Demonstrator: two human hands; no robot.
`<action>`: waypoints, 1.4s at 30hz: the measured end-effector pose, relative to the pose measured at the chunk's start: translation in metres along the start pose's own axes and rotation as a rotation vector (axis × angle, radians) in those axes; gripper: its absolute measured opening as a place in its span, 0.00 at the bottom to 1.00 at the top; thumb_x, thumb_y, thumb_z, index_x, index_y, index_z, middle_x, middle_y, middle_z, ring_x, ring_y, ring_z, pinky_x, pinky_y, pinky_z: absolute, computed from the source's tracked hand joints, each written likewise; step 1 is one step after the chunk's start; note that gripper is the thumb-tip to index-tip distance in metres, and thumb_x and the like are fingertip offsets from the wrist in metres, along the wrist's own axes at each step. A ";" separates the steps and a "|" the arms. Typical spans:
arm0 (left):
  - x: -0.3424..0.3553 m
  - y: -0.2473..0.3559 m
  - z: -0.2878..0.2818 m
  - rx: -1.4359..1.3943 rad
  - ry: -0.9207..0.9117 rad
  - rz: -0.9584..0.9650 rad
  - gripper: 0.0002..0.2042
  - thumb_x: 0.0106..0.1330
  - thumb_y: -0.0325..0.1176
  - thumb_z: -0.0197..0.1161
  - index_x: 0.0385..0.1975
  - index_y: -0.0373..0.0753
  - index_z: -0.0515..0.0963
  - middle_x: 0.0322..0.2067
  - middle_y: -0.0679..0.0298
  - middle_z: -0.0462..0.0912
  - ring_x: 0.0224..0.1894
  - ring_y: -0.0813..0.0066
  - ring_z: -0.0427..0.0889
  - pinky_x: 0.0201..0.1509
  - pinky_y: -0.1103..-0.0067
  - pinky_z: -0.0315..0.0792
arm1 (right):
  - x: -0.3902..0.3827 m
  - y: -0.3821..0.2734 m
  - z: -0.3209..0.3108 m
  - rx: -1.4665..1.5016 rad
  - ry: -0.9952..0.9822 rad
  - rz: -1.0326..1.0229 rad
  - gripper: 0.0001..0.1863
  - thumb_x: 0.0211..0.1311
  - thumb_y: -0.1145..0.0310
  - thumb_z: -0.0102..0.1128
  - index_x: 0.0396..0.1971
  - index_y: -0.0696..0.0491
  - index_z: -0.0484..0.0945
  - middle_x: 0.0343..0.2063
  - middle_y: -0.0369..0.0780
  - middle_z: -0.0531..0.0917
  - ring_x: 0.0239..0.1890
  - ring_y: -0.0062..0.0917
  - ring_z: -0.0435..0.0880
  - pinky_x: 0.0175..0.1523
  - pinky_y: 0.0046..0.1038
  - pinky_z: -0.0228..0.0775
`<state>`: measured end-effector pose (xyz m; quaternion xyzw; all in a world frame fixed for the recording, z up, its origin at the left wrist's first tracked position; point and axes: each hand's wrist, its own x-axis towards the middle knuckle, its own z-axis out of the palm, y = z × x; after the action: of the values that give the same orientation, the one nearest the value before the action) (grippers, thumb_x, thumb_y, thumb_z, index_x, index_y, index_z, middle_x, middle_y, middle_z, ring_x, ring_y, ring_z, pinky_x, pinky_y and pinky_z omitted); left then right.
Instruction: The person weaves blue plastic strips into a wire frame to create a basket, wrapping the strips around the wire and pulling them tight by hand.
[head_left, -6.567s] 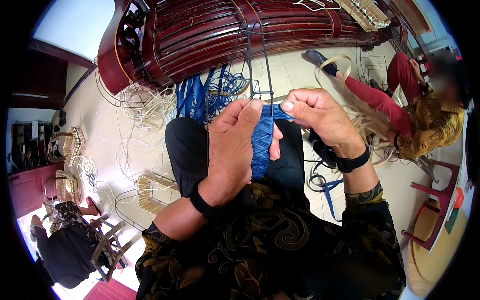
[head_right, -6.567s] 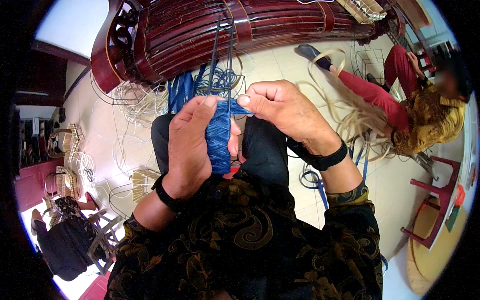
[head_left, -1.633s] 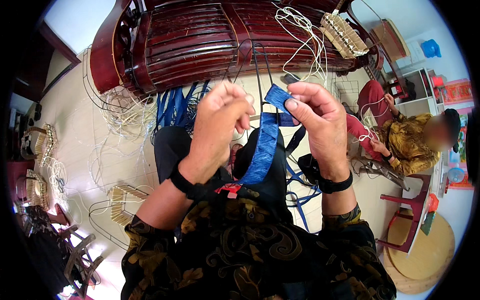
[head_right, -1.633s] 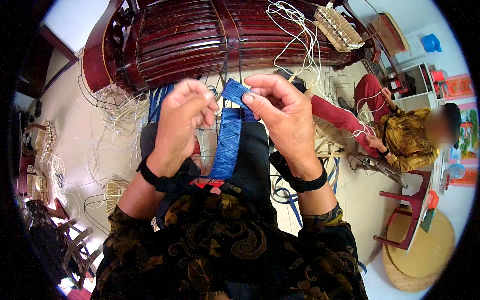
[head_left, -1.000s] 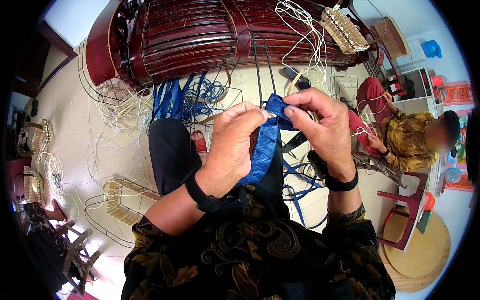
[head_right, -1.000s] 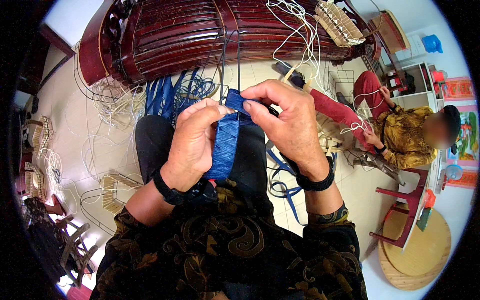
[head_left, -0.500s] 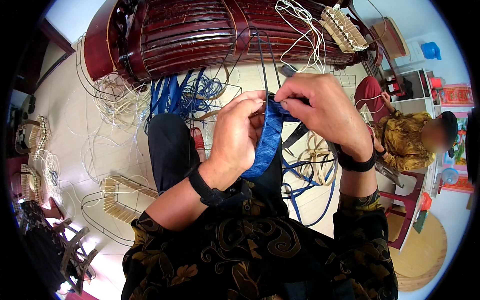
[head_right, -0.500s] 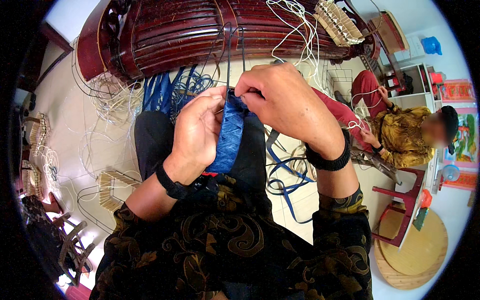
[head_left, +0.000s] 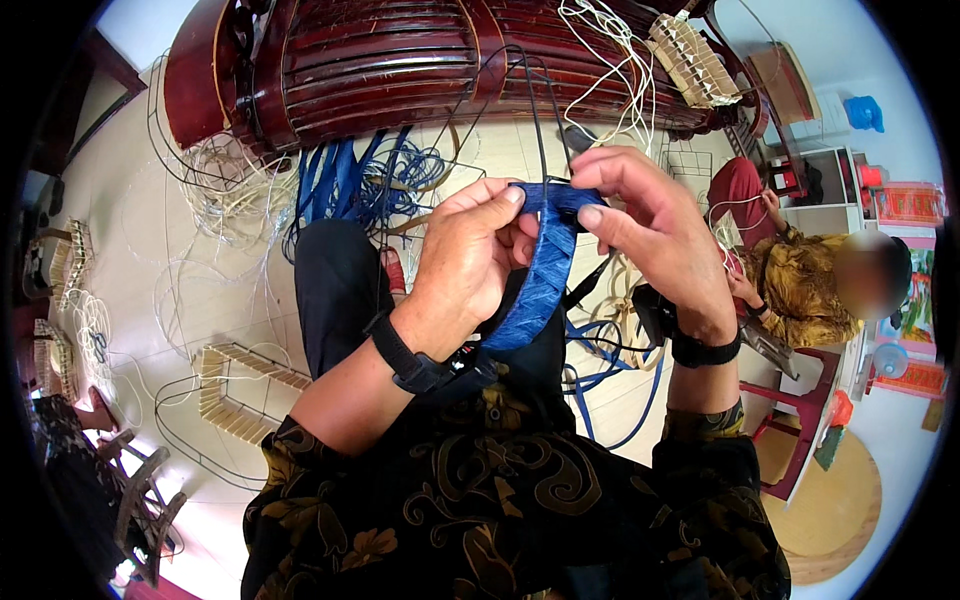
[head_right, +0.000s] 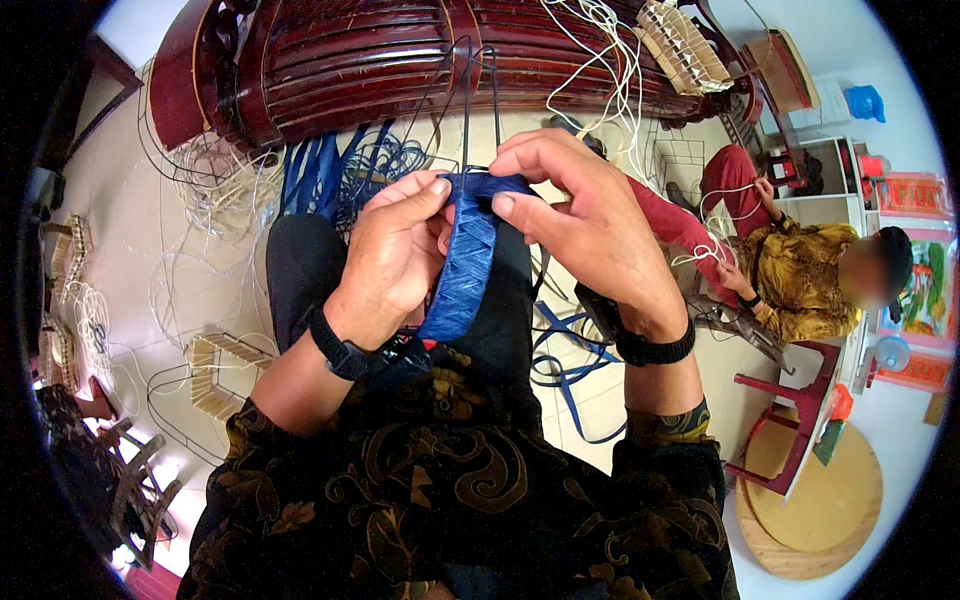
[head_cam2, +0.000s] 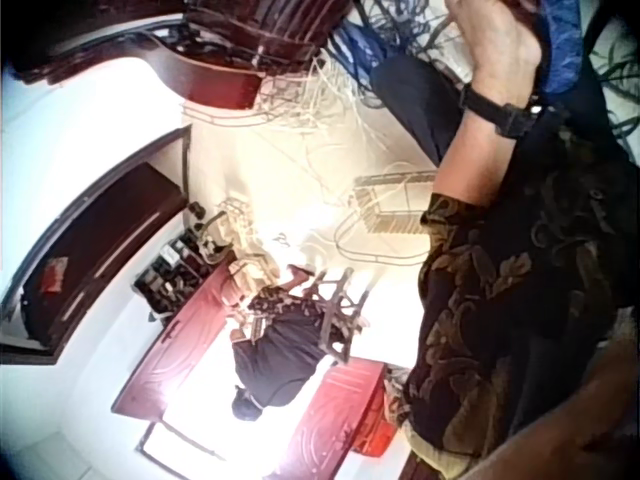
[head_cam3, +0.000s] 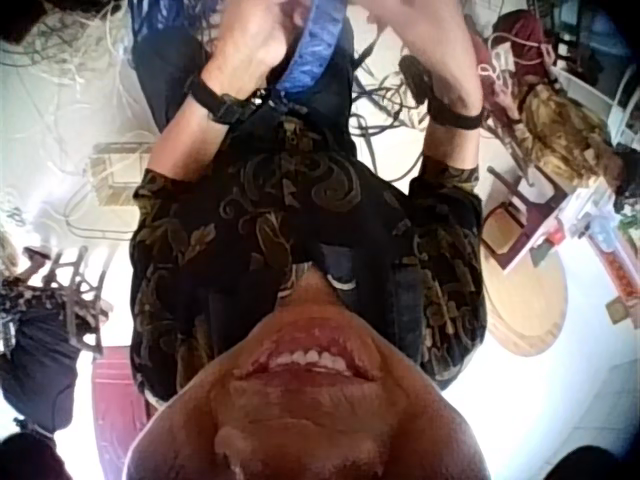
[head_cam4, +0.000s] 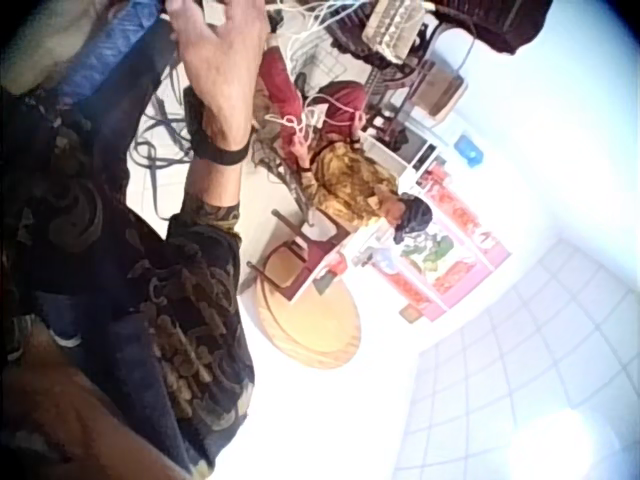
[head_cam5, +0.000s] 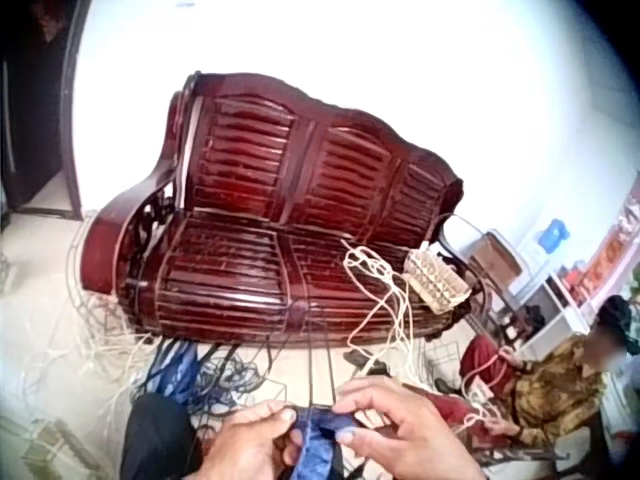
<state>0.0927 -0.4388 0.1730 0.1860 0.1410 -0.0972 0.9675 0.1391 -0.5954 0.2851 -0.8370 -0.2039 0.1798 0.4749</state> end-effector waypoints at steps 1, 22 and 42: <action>0.000 0.002 0.000 0.017 0.011 0.015 0.04 0.69 0.27 0.55 0.37 0.35 0.75 0.21 0.64 0.77 0.20 0.77 0.73 0.25 0.79 0.70 | -0.002 0.001 -0.001 0.001 0.004 -0.021 0.12 0.57 0.75 0.65 0.42 0.57 0.78 0.42 0.35 0.79 0.35 0.17 0.79 0.33 0.17 0.71; 0.014 0.065 -0.012 1.307 -0.301 0.433 0.19 0.58 0.25 0.65 0.50 0.35 0.75 0.37 0.66 0.79 0.27 0.86 0.74 0.29 0.88 0.70 | 0.019 -0.006 0.011 -0.227 0.061 -0.045 0.05 0.54 0.76 0.64 0.32 0.59 0.80 0.23 0.38 0.83 0.27 0.17 0.81 0.34 0.22 0.72; 0.018 0.088 -0.039 0.545 -0.205 0.196 0.06 0.70 0.27 0.51 0.41 0.35 0.73 0.41 0.56 0.81 0.39 0.64 0.83 0.35 0.75 0.77 | 0.009 0.021 -0.006 0.128 -0.043 0.143 0.08 0.65 0.67 0.62 0.35 0.57 0.79 0.27 0.28 0.77 0.31 0.10 0.72 0.38 0.16 0.66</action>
<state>0.1218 -0.3455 0.1617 0.4406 -0.0072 -0.0556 0.8959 0.1535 -0.6051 0.2684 -0.8134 -0.1420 0.2436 0.5088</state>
